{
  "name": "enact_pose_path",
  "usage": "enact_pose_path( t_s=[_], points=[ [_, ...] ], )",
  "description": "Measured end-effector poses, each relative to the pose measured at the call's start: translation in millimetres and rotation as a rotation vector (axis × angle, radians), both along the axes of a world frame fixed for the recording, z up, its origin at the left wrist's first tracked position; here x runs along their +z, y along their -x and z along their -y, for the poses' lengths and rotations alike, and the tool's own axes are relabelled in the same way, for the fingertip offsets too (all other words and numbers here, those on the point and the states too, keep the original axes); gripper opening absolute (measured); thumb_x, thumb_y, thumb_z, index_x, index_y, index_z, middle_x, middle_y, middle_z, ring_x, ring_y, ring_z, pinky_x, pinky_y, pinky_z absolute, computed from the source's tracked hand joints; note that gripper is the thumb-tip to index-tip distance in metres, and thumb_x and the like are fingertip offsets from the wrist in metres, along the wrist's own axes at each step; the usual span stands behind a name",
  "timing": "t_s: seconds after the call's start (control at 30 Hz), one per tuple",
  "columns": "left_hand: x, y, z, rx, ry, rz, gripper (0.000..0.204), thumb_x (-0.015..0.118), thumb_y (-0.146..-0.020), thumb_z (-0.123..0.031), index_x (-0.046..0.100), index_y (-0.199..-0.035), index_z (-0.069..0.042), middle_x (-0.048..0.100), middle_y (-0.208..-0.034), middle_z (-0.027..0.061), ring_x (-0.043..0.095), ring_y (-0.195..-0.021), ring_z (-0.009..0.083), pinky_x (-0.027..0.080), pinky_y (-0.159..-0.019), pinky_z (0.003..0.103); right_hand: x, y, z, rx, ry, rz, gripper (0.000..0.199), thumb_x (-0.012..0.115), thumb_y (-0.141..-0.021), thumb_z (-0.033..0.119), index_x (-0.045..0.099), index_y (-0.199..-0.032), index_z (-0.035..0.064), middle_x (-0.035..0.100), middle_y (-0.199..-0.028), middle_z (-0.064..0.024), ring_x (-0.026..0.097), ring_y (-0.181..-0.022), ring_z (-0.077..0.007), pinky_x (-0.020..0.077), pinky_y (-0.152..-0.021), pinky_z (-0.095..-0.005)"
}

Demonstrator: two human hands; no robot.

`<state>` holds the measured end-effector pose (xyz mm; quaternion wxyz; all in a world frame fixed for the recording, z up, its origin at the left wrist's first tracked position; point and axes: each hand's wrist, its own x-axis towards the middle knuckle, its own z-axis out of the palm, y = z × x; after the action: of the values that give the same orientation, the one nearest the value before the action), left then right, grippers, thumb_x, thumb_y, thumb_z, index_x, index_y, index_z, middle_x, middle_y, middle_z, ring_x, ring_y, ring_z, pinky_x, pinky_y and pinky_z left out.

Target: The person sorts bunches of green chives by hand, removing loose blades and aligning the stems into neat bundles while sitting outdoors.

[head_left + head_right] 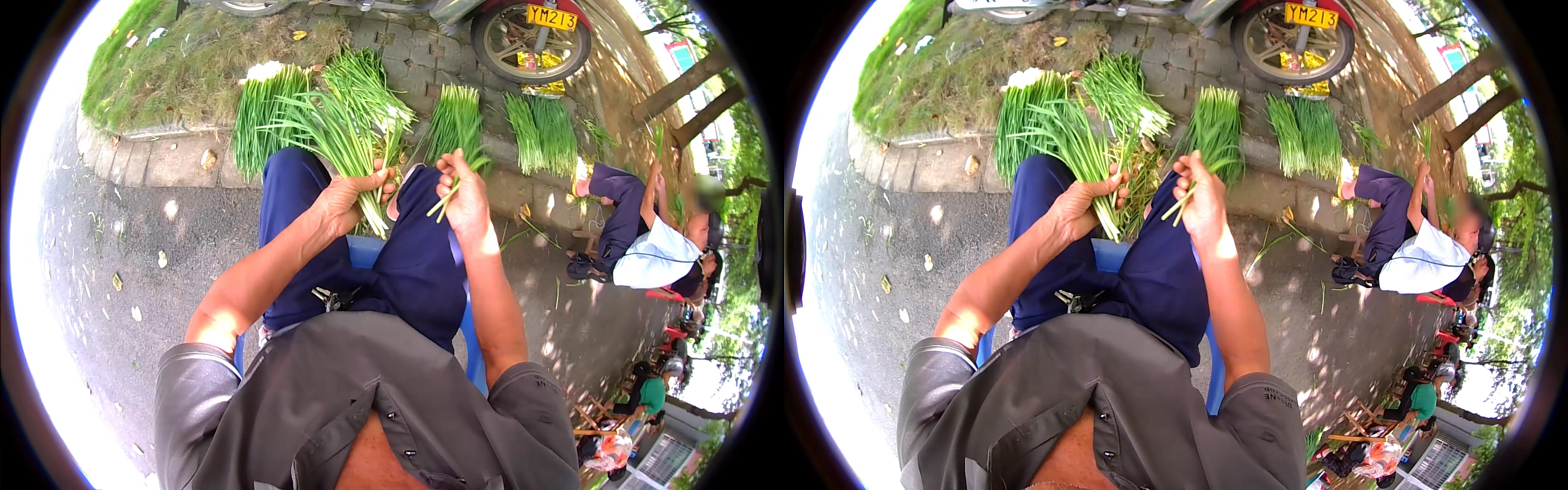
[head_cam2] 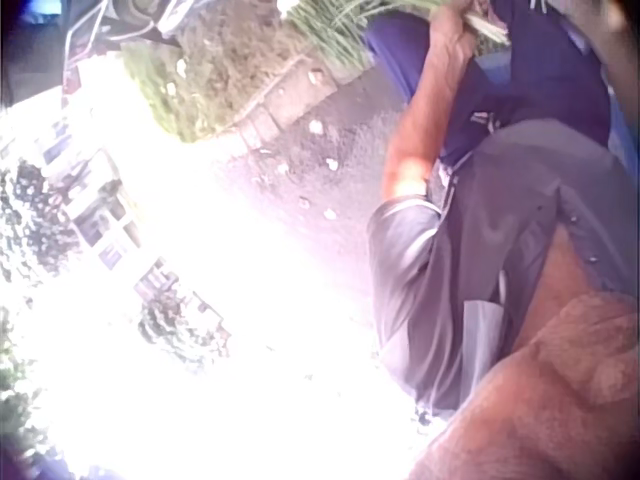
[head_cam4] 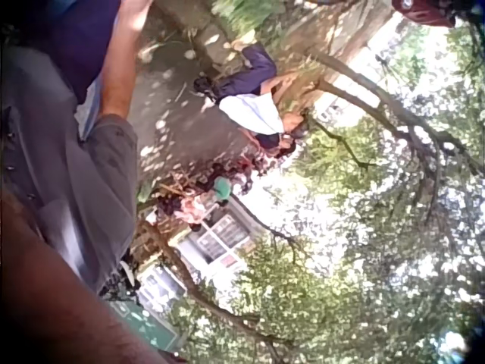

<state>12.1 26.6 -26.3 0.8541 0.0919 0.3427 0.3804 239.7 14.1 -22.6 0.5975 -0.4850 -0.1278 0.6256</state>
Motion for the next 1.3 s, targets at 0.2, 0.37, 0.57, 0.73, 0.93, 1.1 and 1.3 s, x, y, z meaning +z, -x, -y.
enact_pose_path(
  t_s=[0.2,0.37,0.57,0.73,0.93,1.1,1.3],
  points=[
    [0.5,-6.8,11.2,-0.145,-0.036,0.013,0.024,0.070,-0.090,-0.003,0.062,-0.112,-0.007,0.071,-0.101,0.0068,0.069,-0.084,0.0176,0.057,-0.079,0.031,10.9,47.8,12.2,0.229,0.041,0.090,0.042,0.063,-0.099,0.038,0.059,-0.113,-0.0021,0.065,-0.092,-0.0090,0.062,-0.074,-0.0137,0.0556,-0.065,-0.0282],
    [-9.7,-12.3,17.0,-0.170,-0.092,0.007,0.024,0.072,-0.088,-0.001,0.062,-0.109,-0.007,0.071,-0.098,0.0069,0.069,-0.082,0.0177,0.058,-0.081,0.031,9.1,52.3,17.9,0.312,0.060,0.059,0.048,0.060,-0.100,0.041,0.057,-0.123,-0.0015,0.064,-0.093,-0.0074,0.059,-0.070,-0.0114,0.0508,-0.057,-0.0260],
    [-7.2,-14.6,21.3,-0.157,-0.104,-0.023,0.027,0.073,-0.086,0.002,0.063,-0.110,-0.007,0.070,-0.096,0.0044,0.068,-0.082,0.0176,0.058,-0.077,0.032,4.9,58.0,19.6,0.235,0.097,0.048,0.046,0.060,-0.100,0.041,0.057,-0.123,0.0018,0.060,-0.088,-0.0050,0.054,-0.063,-0.0113,0.0466,-0.052,-0.0270],
    [-6.7,-16.4,27.7,-0.234,-0.091,-0.144,0.027,0.075,-0.085,-0.001,0.066,-0.110,-0.008,0.070,-0.094,0.0020,0.067,-0.082,0.0162,0.057,-0.070,0.031,2.8,63.3,16.2,0.073,0.002,-0.019,0.039,0.057,-0.102,0.037,0.056,-0.119,0.0012,0.055,-0.086,-0.0010,0.051,-0.069,-0.0113,0.0475,-0.057,-0.0269],
    [2.7,-18.2,34.3,-0.285,-0.070,-0.223,0.031,0.079,-0.083,-0.006,0.067,-0.111,-0.009,0.070,-0.095,0.0012,0.067,-0.084,0.0160,0.057,-0.071,0.032,3.0,58.2,11.7,-0.092,-0.120,0.048,0.038,0.055,-0.103,0.036,0.053,-0.117,0.0003,0.052,-0.086,-0.0001,0.050,-0.071,-0.0093,0.0488,-0.059,-0.0268],
    [2.7,-20.3,38.5,-0.307,-0.073,-0.205,0.033,0.078,-0.083,-0.002,0.065,-0.113,-0.005,0.071,-0.096,0.0063,0.070,-0.085,0.0199,0.060,-0.074,0.034,5.4,58.5,14.1,-0.143,-0.082,0.105,0.038,0.054,-0.103,0.040,0.055,-0.114,0.0041,0.051,-0.084,0.0017,0.050,-0.069,-0.0092,0.0486,-0.061,-0.0255],
    [-1.3,-22.5,40.6,-0.188,-0.068,-0.188,0.030,0.074,-0.084,0.002,0.064,-0.112,-0.002,0.069,-0.098,0.0080,0.070,-0.080,0.0206,0.062,-0.075,0.032,2.9,67.7,12.2,-0.235,-0.084,0.062,0.035,0.050,-0.105,0.040,0.051,-0.103,0.0058,0.051,-0.081,-0.0002,0.050,-0.063,-0.0110,0.0445,-0.050,-0.0261]
  ],
)
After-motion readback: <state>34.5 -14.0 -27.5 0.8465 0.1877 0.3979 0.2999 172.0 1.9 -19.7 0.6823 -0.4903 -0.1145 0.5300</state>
